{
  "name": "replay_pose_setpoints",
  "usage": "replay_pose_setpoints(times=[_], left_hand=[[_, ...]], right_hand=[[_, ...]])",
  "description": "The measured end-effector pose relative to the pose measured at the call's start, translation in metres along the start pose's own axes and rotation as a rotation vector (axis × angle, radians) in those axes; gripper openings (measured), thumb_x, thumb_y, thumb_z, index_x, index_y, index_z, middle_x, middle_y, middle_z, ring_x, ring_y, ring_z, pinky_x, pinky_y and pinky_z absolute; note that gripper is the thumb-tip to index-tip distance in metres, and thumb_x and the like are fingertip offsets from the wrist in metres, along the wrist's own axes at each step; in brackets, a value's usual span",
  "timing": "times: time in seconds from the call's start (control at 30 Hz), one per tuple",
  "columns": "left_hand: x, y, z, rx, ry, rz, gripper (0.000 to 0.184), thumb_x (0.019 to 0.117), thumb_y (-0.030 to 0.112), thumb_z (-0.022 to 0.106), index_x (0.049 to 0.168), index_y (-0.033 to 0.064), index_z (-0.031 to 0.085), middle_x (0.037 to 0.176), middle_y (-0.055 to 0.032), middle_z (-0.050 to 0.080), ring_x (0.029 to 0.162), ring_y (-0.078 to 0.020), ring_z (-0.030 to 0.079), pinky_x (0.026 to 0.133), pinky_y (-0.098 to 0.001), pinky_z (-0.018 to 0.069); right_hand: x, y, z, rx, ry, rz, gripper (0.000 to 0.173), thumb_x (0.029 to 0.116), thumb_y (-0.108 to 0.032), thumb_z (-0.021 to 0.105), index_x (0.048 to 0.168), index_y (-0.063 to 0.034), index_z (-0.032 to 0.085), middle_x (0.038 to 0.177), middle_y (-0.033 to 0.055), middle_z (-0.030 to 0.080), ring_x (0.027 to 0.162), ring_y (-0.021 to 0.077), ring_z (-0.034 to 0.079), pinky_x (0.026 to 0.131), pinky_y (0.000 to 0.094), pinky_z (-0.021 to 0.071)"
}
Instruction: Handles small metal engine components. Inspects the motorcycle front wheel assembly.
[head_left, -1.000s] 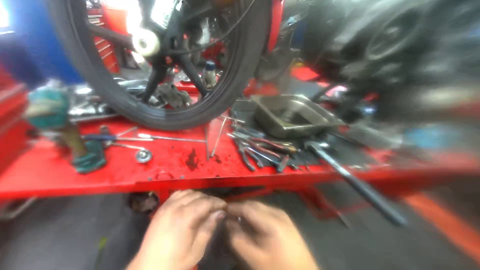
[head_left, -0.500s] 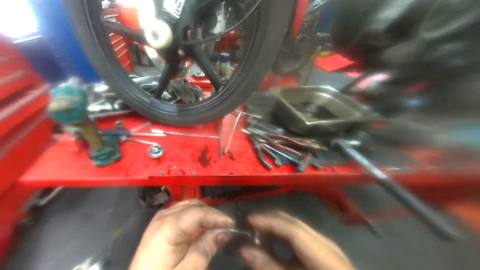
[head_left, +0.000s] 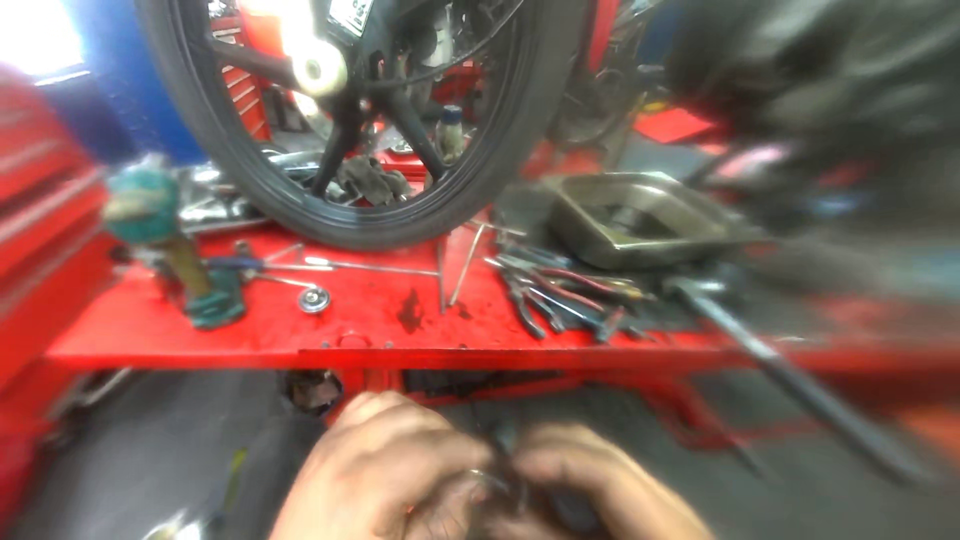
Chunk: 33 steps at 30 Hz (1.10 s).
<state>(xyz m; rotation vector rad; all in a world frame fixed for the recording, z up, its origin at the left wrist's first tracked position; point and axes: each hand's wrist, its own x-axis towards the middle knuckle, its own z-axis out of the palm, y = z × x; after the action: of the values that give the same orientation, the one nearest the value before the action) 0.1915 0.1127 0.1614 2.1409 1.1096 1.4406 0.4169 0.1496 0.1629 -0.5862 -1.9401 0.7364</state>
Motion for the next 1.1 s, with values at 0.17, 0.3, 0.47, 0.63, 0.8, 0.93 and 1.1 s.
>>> replay_pose_setpoints(times=[0.17, 0.3, 0.47, 0.63, 0.8, 0.93, 1.1], left_hand=[[-0.003, 0.005, 0.004, 0.133, 0.04, 0.027, 0.015, 0.098, 0.027, 0.068, 0.104, 0.017, 0.076, 0.098, 0.001, 0.072, 0.099, -0.0113, 0.066, 0.089, -0.0326, 0.0529], [-0.003, 0.009, 0.004, 0.257, 0.034, 0.043, 0.018, 0.0987, 0.032, 0.062, 0.099, 0.0182, 0.074, 0.093, 0.0031, 0.071, 0.096, -0.0105, 0.064, 0.089, -0.0325, 0.0495], [-0.003, 0.012, 0.005, 0.183, -0.071, -0.043, 0.019, 0.1003, 0.024, 0.055, 0.1, 0.0137, 0.07, 0.091, -0.0005, 0.07, 0.092, -0.013, 0.065, 0.085, -0.0331, 0.0519], [-0.004, 0.013, 0.0, 0.066, -0.139, -0.108, 0.023, 0.1029, 0.017, 0.048, 0.105, 0.0118, 0.071, 0.092, -0.0024, 0.068, 0.091, -0.0131, 0.065, 0.087, -0.0331, 0.053], [-0.005, 0.011, -0.003, -0.058, -0.156, -0.111, 0.021, 0.1021, 0.013, 0.053, 0.108, 0.0104, 0.073, 0.092, -0.0026, 0.069, 0.09, -0.0111, 0.065, 0.085, -0.0301, 0.0547], [-0.006, 0.01, -0.004, -0.106, -0.178, -0.112, 0.017, 0.0985, 0.011, 0.06, 0.109, 0.0095, 0.073, 0.093, -0.003, 0.07, 0.089, -0.0104, 0.066, 0.083, -0.0285, 0.0558], [-0.008, 0.01, 0.002, -0.047, -0.122, -0.101, 0.013, 0.0978, 0.016, 0.064, 0.105, 0.0109, 0.074, 0.092, -0.0018, 0.071, 0.091, -0.0106, 0.067, 0.087, -0.0298, 0.0554]], right_hand=[[-0.003, -0.003, 0.001, 0.031, -0.025, 0.025, 0.027, 0.089, -0.02, 0.082, 0.106, -0.0052, 0.067, 0.098, 0.0044, 0.071, 0.092, 0.008, 0.068, 0.082, 0.0237, 0.0592], [-0.003, -0.006, 0.0, -0.012, -0.047, 0.004, 0.026, 0.0907, -0.021, 0.08, 0.105, -0.0043, 0.067, 0.097, 0.0054, 0.071, 0.092, 0.0078, 0.068, 0.082, 0.0227, 0.0586], [-0.002, -0.006, 0.001, -0.038, -0.077, 0.002, 0.026, 0.0922, -0.022, 0.078, 0.107, -0.0042, 0.066, 0.096, 0.0051, 0.07, 0.092, 0.0062, 0.067, 0.082, 0.0203, 0.0575], [-0.005, -0.003, 0.002, 0.024, -0.087, 0.055, 0.028, 0.0895, -0.023, 0.082, 0.106, -0.0049, 0.068, 0.094, 0.0036, 0.071, 0.089, 0.0064, 0.068, 0.081, 0.0221, 0.0586], [-0.005, -0.001, 0.0, 0.093, -0.084, 0.087, 0.025, 0.0909, -0.025, 0.08, 0.104, -0.0061, 0.07, 0.094, 0.0017, 0.073, 0.087, 0.0061, 0.069, 0.081, 0.0238, 0.0593], [-0.006, 0.001, -0.001, 0.123, -0.089, 0.105, 0.026, 0.0947, -0.029, 0.076, 0.103, -0.0052, 0.07, 0.091, 0.0013, 0.073, 0.085, 0.0044, 0.068, 0.078, 0.022, 0.0588], [-0.007, 0.003, 0.002, 0.171, -0.097, 0.142, 0.025, 0.0972, -0.031, 0.072, 0.103, -0.0071, 0.071, 0.089, -0.0022, 0.073, 0.082, 0.0017, 0.068, 0.075, 0.02, 0.0586]])
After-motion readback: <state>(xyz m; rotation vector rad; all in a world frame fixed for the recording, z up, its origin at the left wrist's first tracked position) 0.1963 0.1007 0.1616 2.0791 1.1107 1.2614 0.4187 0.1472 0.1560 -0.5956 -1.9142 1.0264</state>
